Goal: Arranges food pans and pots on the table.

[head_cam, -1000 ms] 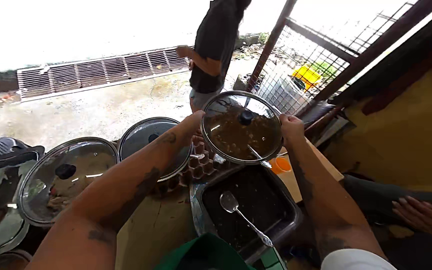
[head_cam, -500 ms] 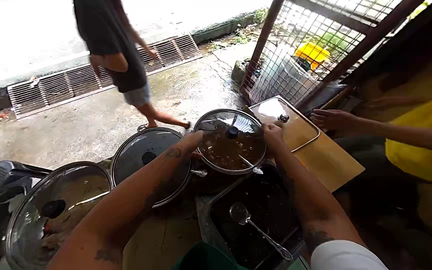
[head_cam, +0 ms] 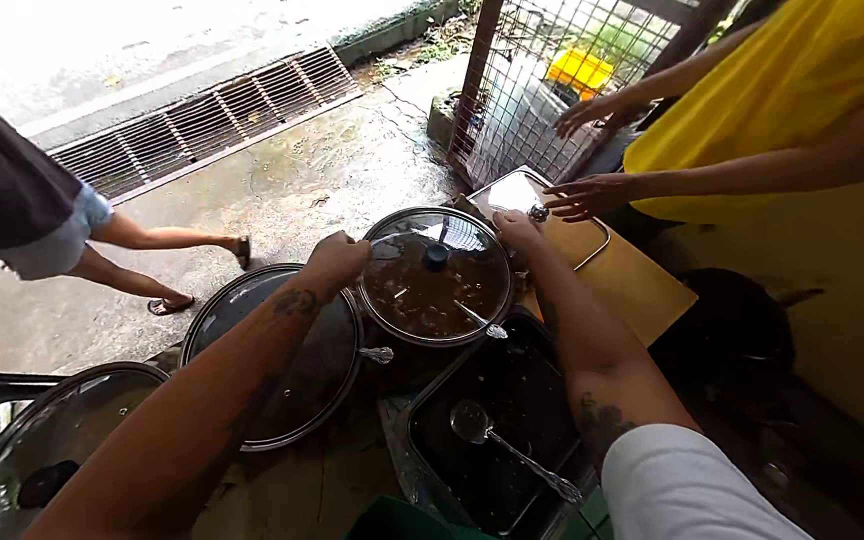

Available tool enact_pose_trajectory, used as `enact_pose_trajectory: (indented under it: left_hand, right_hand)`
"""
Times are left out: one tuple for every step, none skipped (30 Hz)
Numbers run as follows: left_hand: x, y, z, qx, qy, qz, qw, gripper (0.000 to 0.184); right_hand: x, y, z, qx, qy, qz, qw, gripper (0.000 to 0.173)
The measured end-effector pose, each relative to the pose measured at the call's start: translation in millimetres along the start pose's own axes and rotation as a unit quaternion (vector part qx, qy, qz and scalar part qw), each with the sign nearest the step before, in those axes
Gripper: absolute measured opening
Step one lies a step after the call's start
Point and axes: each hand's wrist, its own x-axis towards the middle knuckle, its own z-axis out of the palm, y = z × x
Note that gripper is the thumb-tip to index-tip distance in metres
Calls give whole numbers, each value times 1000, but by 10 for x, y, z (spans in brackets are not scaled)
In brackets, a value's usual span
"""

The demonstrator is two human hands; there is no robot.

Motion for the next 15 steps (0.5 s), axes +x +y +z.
enact_pose_trajectory:
  left_hand:
    - [98, 2, -17, 61, 32, 29, 997, 44]
    - [206, -9, -25, 130, 54, 49, 989, 44]
    - [309, -29, -19, 192, 66, 56, 978, 44]
    - [409, -57, -5, 236, 62, 52, 968, 43]
    - [505, -89, 11, 261, 44, 44, 963, 40]
    - [607, -137, 31, 271, 20, 42, 961, 37]
    - [701, -191, 46, 266, -4, 44, 963, 36]
    - [769, -240, 63, 250, -19, 49, 967, 34]
    - [805, -272, 76, 229, -22, 50, 972, 33]
    - [821, -290, 84, 210, -18, 48, 976, 30]
    - [818, -291, 85, 195, -16, 40, 980, 28]
    - [817, -288, 77, 186, -15, 34, 982, 27]
    - [819, -291, 64, 185, -18, 29, 982, 26]
    - [825, -297, 47, 190, -23, 23, 981, 26]
    - [828, -296, 26, 199, -32, 20, 979, 26]
  right_hand:
    - [65, 35, 26, -16, -17, -21, 999, 61]
    - [106, 48, 61, -26, -23, -28, 999, 63]
    - [126, 38, 95, -36, -19, -21, 999, 65]
    - [150, 28, 121, -46, -6, -11, 999, 64]
    - [152, -5, 124, -59, 7, -1, 998, 62]
    - [165, -13, 119, -78, 14, 1, 997, 60]
    - [214, 17, 124, -101, 19, -7, 995, 58]
    - [334, 119, 159, -128, 18, -17, 991, 57]
    - [478, 239, 206, -159, 4, -20, 987, 59]
    - [542, 287, 221, -166, -15, -11, 986, 60]
    - [552, 280, 204, -169, -37, 6, 985, 62]
    - [495, 210, 174, -135, -45, 25, 989, 61]
    - [436, 128, 154, -77, -45, 52, 995, 58]
    - [420, 93, 169, -13, -29, 74, 997, 53]
    - [399, 49, 182, 40, -24, 87, 995, 49]
